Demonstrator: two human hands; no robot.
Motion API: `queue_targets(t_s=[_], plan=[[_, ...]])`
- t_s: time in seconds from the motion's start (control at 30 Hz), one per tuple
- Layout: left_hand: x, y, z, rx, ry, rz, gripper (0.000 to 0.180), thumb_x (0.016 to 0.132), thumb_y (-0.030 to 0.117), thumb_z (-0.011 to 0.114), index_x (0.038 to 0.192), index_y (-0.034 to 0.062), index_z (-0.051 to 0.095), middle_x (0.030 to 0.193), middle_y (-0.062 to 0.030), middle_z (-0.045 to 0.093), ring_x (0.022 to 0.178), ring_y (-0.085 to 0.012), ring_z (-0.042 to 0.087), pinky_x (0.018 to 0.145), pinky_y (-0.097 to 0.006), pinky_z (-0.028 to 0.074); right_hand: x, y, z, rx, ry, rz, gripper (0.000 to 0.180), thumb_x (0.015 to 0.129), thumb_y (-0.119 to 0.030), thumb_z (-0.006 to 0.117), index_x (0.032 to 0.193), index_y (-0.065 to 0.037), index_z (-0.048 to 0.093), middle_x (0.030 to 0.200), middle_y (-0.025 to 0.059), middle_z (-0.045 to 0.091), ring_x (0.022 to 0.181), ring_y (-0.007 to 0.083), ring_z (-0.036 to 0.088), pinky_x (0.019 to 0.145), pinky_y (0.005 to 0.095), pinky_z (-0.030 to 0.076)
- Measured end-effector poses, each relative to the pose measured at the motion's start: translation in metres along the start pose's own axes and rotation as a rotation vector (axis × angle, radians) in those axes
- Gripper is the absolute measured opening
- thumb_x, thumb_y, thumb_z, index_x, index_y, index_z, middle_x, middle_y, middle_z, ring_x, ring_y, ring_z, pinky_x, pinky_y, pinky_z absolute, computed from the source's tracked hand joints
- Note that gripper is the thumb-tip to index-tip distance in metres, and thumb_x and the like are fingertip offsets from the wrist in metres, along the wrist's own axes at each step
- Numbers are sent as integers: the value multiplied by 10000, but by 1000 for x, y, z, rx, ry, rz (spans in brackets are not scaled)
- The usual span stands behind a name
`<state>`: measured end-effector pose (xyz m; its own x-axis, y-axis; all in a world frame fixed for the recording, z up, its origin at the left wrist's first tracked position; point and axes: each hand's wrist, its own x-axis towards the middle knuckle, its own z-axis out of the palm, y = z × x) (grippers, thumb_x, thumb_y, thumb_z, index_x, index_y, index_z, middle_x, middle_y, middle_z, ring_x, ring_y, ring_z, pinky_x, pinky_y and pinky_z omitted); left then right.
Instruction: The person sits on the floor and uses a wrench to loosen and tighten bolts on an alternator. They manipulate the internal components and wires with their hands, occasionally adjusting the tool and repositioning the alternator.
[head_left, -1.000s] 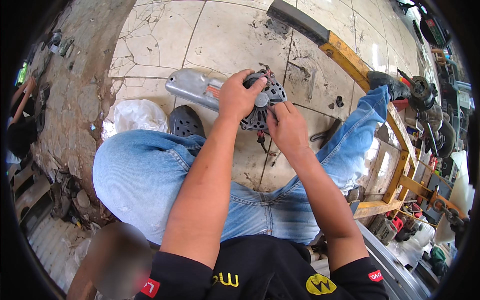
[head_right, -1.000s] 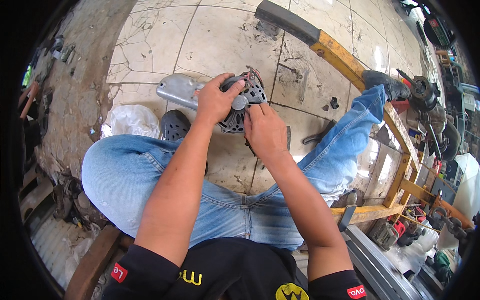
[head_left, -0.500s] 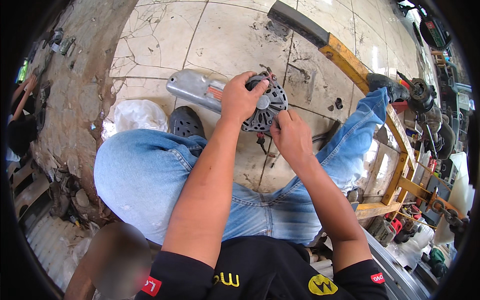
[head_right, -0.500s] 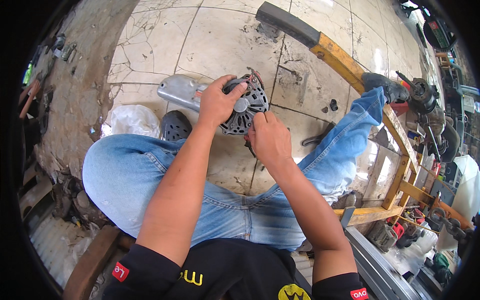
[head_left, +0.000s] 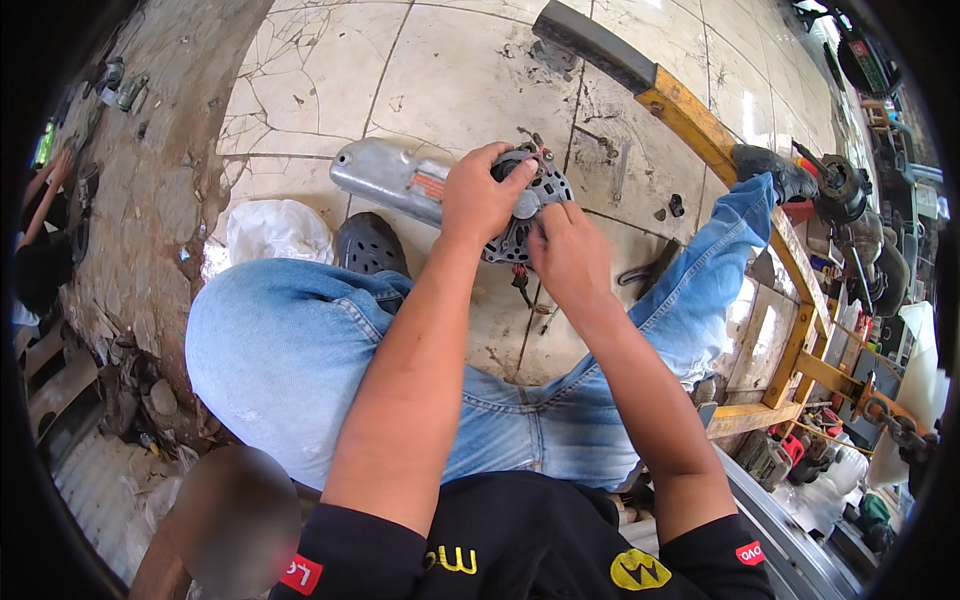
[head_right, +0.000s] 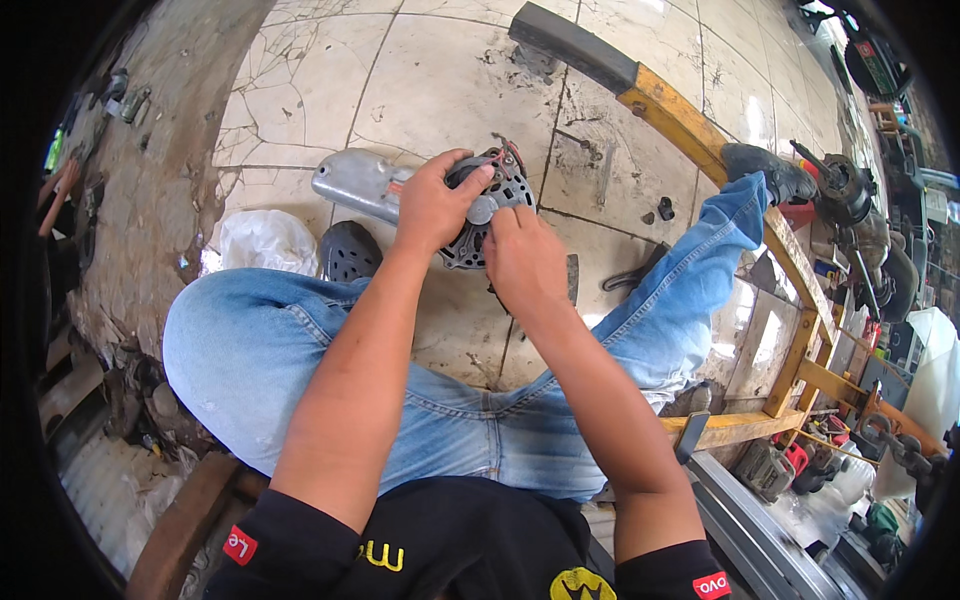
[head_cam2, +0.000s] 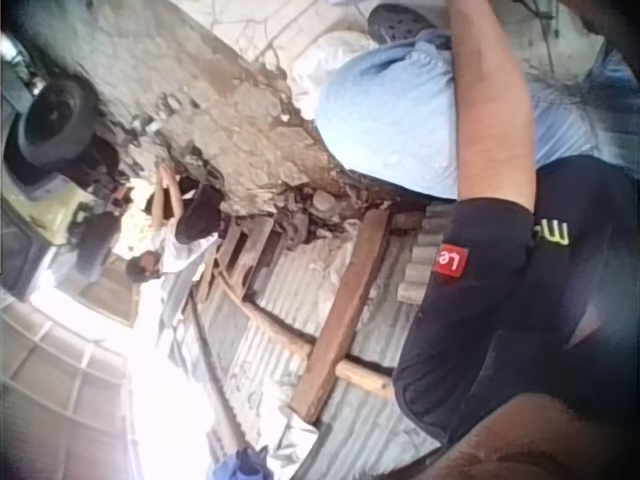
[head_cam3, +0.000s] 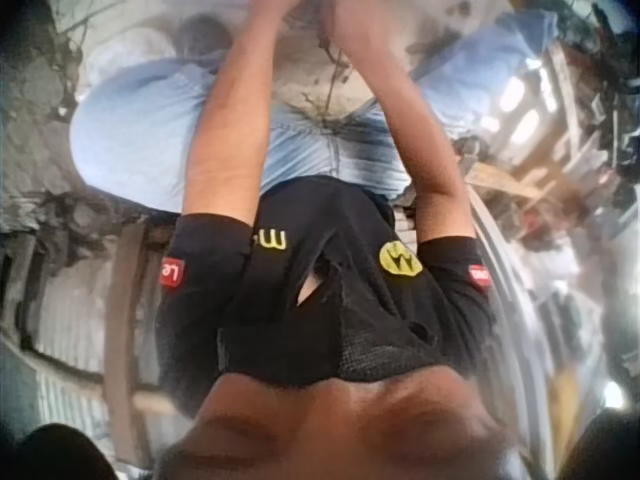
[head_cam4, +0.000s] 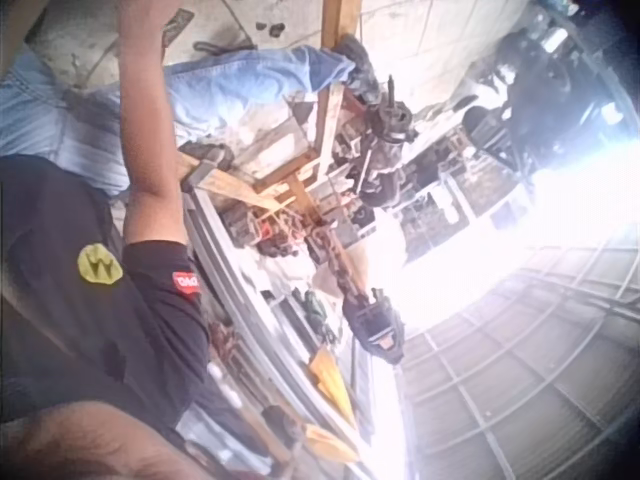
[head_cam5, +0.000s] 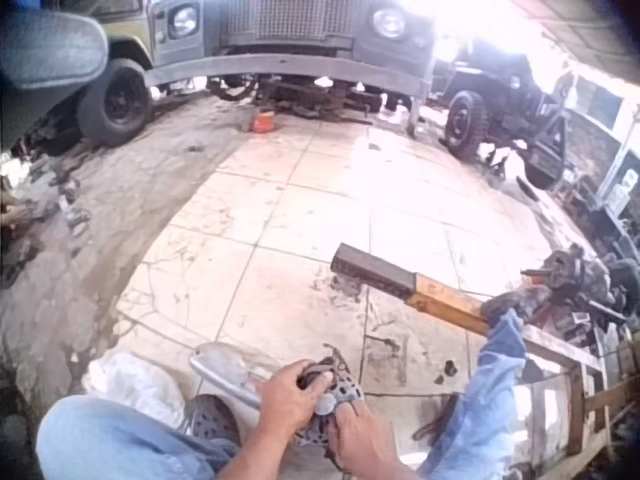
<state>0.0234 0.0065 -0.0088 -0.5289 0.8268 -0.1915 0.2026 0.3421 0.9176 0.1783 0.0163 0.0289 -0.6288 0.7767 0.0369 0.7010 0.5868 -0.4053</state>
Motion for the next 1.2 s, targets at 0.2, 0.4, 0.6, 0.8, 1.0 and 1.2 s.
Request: queue_targets(t_s=[0.2,0.4,0.6,0.8,1.0,1.2], plan=[[1,-3,-1,-17,20,-40,574,828,435,754,1136,-42,676,1086,-248,690,1001,-361,675,877,-403,520,-7,2,-14,-8,-75,8,141,811,-74,662,889,-41,550,883,152,589,832,369,615,700,474,512],[0,1,-1,-14,27,-32,583,837,446,749,1147,-41,675,1096,-247,690,1004,-359,676,885,-396,518,4,-1,2,31,37,-13,155,808,-84,670,896,-36,552,886,156,590,827,373,611,707,480,510],[1,-1,-2,32,-14,-59,593,856,459,747,1211,-10,664,1100,-215,710,1024,-289,687,915,-352,515,-6,5,-16,34,-103,15,142,817,-78,662,899,-26,558,893,165,598,837,379,617,716,486,510],[1,-4,0,-9,32,-26,605,838,457,745,1158,-51,671,1106,-244,690,1032,-360,672,907,-398,518,6,-5,-3,34,-31,12,136,819,-81,666,889,-28,561,888,167,603,840,382,622,712,488,508],[3,-1,0,8,20,-16,581,840,434,748,1160,-44,672,1095,-246,695,1022,-345,681,893,-391,524,-10,7,-20,43,-80,5,115,833,-76,651,888,-25,564,877,174,600,834,384,617,710,491,504],[0,5,-6,19,33,-75,557,847,419,749,1166,-31,673,1072,-229,707,993,-327,692,879,-382,527,4,3,-4,87,21,-10,117,832,-85,657,875,-26,566,857,169,595,826,386,613,696,489,497]])
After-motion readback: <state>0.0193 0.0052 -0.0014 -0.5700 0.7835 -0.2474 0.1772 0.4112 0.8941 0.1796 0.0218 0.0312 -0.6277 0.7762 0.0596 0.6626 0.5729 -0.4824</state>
